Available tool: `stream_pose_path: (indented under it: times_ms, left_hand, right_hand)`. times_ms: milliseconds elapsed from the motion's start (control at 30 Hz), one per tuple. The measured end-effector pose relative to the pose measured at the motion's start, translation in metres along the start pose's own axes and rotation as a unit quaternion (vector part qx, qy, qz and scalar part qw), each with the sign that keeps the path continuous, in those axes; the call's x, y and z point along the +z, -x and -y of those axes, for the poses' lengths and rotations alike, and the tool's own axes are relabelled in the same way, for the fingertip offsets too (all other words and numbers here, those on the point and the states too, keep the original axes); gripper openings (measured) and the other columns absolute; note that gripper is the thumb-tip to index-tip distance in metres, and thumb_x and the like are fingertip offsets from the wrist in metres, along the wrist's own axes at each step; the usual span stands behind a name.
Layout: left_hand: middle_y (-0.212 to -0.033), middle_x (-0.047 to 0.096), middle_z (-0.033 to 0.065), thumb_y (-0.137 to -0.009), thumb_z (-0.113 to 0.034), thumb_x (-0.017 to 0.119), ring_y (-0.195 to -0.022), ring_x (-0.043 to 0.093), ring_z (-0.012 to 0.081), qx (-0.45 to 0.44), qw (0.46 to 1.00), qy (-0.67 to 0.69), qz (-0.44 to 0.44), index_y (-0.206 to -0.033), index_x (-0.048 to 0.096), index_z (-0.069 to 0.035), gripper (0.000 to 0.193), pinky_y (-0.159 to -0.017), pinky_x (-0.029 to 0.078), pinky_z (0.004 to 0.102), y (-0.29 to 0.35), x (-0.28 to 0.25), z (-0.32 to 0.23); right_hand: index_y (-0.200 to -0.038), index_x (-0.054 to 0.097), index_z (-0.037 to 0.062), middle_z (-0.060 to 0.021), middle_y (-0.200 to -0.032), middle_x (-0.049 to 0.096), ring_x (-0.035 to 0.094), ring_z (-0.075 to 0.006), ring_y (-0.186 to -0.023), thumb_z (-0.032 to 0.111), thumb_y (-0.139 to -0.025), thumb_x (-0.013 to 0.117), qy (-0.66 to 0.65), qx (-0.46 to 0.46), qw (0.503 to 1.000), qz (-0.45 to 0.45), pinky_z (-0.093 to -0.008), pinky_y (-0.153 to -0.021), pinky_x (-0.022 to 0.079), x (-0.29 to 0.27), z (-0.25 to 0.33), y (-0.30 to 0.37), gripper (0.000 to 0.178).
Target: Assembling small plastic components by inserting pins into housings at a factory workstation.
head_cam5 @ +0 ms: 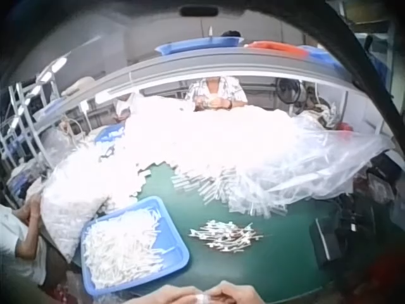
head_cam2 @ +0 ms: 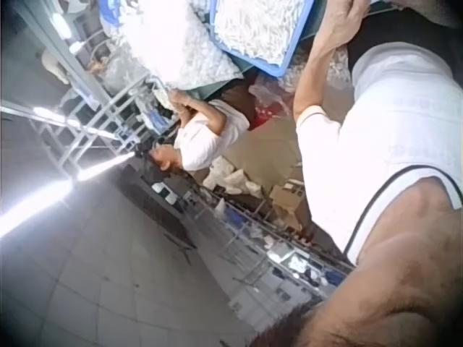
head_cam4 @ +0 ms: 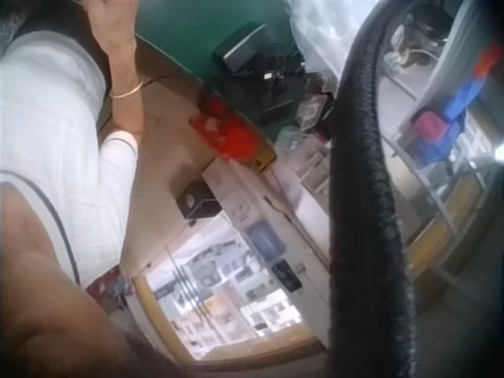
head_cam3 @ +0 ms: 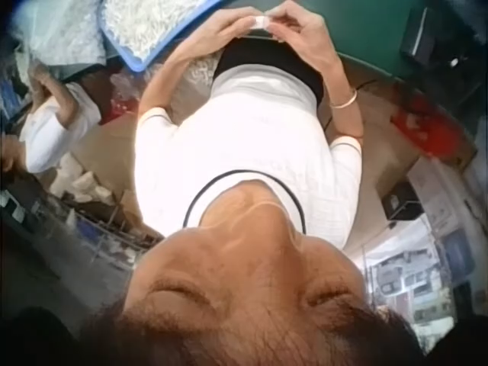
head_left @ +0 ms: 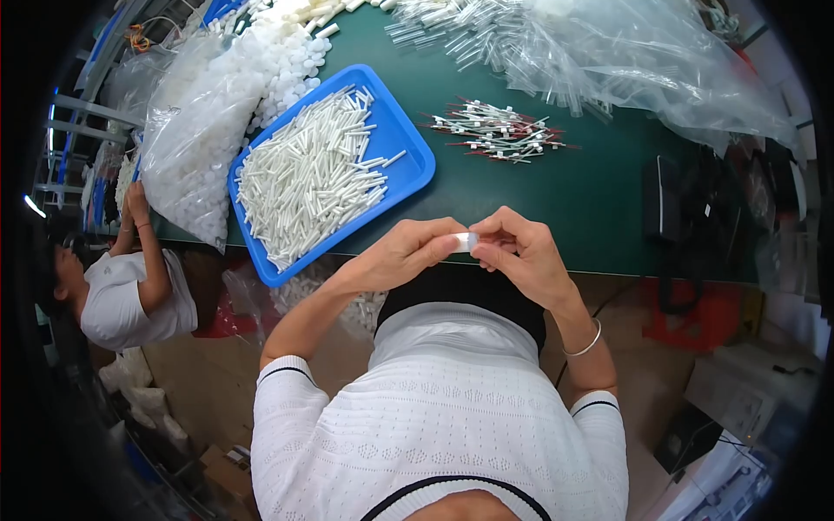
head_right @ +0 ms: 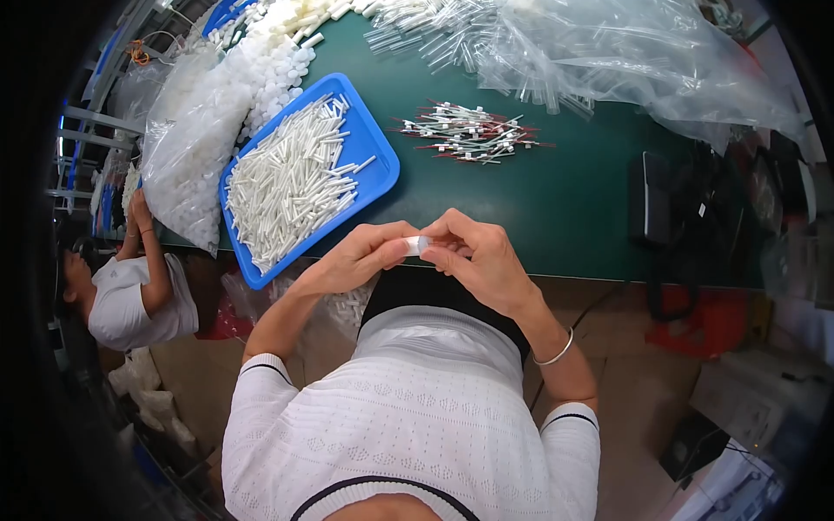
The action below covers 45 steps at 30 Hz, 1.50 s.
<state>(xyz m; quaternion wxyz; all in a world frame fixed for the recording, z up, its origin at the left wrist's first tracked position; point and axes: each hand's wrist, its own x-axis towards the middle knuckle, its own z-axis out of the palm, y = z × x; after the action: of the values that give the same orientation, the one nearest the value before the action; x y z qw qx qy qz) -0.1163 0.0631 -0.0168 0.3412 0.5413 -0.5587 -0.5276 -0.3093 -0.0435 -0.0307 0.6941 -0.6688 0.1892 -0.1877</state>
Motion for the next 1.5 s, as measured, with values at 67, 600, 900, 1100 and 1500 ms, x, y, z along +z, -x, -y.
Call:
stream_pose_path:
  times_ms: [67, 600, 900, 1100, 1500]
  left_hand:
    - [-0.066, 0.049, 0.0100, -0.102, -0.026, 0.042, -0.060, 0.048, 0.0188, -0.013, 0.999, 0.023, -0.030, -0.097, 0.058, 0.000, 0.030, -0.058, 0.039, 0.0334, 0.002, 0.003, 0.009]
    - [-0.085, 0.064, 0.0148, -0.085, -0.012, 0.069, -0.074, 0.062, 0.0329, 0.056, 0.973, -0.114, -0.191, -0.103, 0.057, -0.003, 0.024, -0.064, 0.049, 0.0353, 0.009, 0.029, 0.009]
    - [-0.086, 0.061, 0.0142, -0.079, -0.010, 0.072, -0.076, 0.062, 0.0331, 0.151, 0.928, -0.259, -0.222, -0.101, 0.058, -0.002, 0.027, -0.064, 0.049, 0.0384, 0.012, 0.031, 0.015]
    - [-0.080, 0.061, 0.0141, -0.077, -0.006, 0.073, -0.068, 0.061, 0.0322, 0.196, 0.919, -0.235, -0.247, -0.100, 0.060, 0.000, 0.028, -0.057, 0.047, 0.0362, 0.008, 0.028, 0.021]
    - [-0.058, 0.043, -0.0035, -0.103, -0.044, 0.033, -0.051, 0.033, 0.0059, -0.010, 0.909, 0.416, -0.013, -0.090, 0.056, -0.002, 0.050, -0.048, 0.029, 0.0225, 0.013, 0.046, 0.029]
  right_hand:
    - [-0.102, 0.061, -0.0039, -0.0038, -0.081, 0.063, 0.060, -0.0070, -0.070, -0.001, -0.087, 0.064, 0.013, 0.047, 0.999, -0.002, -0.0195, -0.062, 0.052, 0.003, 0.002, 0.000, 0.015]
    - [-0.110, 0.068, 0.0005, -0.0071, -0.107, 0.058, 0.059, -0.0119, -0.091, -0.005, -0.084, 0.067, -0.139, -0.075, 0.983, -0.096, -0.0219, -0.080, 0.051, 0.026, -0.035, 0.007, 0.027]
    - [-0.105, 0.072, 0.0048, -0.0038, -0.100, 0.060, 0.055, -0.0097, -0.085, -0.002, -0.081, 0.070, -0.029, -0.133, 0.989, -0.062, -0.0232, -0.073, 0.046, 0.019, -0.033, -0.001, 0.025]
    - [-0.109, 0.070, 0.0040, -0.0017, -0.097, 0.061, 0.056, -0.0085, -0.085, -0.003, -0.083, 0.068, -0.140, -0.048, 0.989, -0.024, -0.0207, -0.073, 0.047, 0.014, -0.031, -0.003, 0.027]
    - [-0.106, 0.063, 0.0017, -0.0020, -0.078, 0.062, 0.058, -0.0065, -0.066, 0.016, -0.093, 0.063, -0.325, 0.023, 0.944, 0.049, -0.0183, -0.055, 0.043, 0.024, -0.038, -0.003, 0.019]
